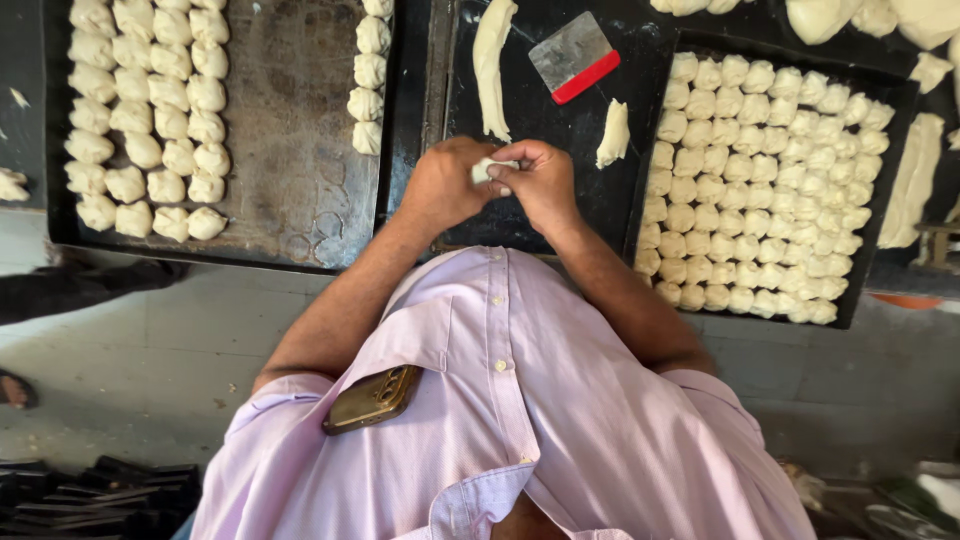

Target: The person shapes pieces of dough by hand, folding and pinching them into small round buns and placing them onto baking trays.

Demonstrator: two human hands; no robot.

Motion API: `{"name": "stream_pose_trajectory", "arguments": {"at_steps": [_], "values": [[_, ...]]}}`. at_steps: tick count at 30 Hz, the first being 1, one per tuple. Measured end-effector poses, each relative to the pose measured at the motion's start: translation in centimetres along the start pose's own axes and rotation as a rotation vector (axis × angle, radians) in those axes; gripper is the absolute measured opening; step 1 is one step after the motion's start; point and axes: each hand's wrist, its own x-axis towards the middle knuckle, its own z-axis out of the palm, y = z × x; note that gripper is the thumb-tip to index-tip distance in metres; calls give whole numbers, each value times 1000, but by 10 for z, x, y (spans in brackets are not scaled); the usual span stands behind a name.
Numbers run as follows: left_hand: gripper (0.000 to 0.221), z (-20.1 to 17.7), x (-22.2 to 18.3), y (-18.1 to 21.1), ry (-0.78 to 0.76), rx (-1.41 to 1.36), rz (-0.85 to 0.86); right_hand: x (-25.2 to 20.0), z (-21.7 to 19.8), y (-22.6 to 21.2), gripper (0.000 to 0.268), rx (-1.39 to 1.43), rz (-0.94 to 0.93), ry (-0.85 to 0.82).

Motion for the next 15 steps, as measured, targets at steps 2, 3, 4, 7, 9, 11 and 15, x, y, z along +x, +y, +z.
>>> {"name": "stream_pose_trajectory", "arguments": {"at_steps": [2,3,4,7,9,11,15], "values": [[28,-1,-7,-15,-80,-14,-80,-4,11,-25,13,-331,-200,43],[21,0,-10,-23,-36,-8,-72,-7,17,-39,11,-493,-305,61],[14,2,-12,-31,3,1,-62,-11,26,-52,10,-572,-327,37],[10,13,-21,-53,62,18,-158,-30,32,-92,7,-665,-309,-214],[13,23,-24,-69,22,6,-404,-48,14,-121,8,-518,-167,-623],[19,26,-21,-89,-90,-27,-786,-59,-16,-141,21,-210,-258,-815],[28,37,-22,-97,33,-401,-909,-3,-59,-84,30,50,-20,-457]]}}
